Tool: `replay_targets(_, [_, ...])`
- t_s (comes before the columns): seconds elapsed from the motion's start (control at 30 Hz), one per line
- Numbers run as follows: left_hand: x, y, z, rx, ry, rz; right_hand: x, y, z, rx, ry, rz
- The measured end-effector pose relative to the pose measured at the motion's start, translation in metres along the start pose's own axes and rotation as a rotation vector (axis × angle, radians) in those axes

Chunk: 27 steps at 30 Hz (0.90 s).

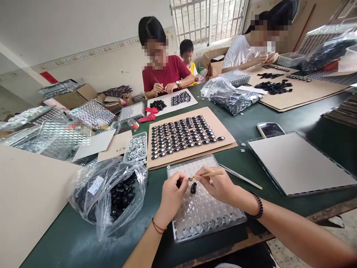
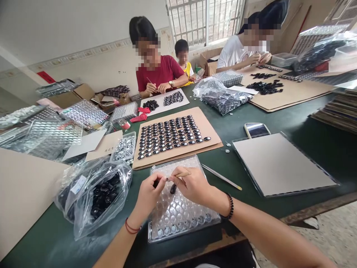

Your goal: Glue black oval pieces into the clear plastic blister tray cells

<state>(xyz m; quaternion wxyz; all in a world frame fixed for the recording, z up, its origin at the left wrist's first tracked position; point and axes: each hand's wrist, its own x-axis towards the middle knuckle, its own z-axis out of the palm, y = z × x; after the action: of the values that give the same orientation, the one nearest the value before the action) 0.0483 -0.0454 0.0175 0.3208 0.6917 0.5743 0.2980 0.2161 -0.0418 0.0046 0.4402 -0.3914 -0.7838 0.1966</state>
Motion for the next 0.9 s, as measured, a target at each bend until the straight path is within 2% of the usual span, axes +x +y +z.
replay_targets(0.17, [0.004,-0.002,-0.005,-0.139,0.100,-0.095,-0.001,-0.001,-0.002,0.023,0.048,0.039])
replay_targets(0.27, [0.007,-0.006,-0.009,-0.246,0.149,-0.137,0.001,-0.001,-0.003,0.082,0.102,0.125])
replay_targets(0.33, [0.009,-0.008,-0.009,-0.331,0.094,-0.180,0.002,-0.002,-0.003,0.152,0.129,0.184])
replay_targets(0.47, [0.008,-0.008,-0.004,-0.445,-0.104,-0.237,0.003,-0.004,-0.001,0.270,0.138,0.241])
replay_targets(0.63, [0.004,-0.001,-0.002,-0.412,-0.079,-0.207,0.001,-0.008,-0.002,0.456,0.149,0.292])
replay_targets(0.77, [0.007,-0.006,-0.014,-0.304,0.034,-0.154,0.004,-0.006,-0.008,0.638,0.267,0.362])
replay_targets(0.83, [0.018,-0.015,-0.030,-0.266,0.171,-0.130,0.005,-0.005,-0.011,0.651,0.296,0.365])
replay_targets(0.9, [0.035,-0.027,-0.054,-0.272,0.365,-0.120,0.005,-0.004,-0.013,0.643,0.295,0.358])
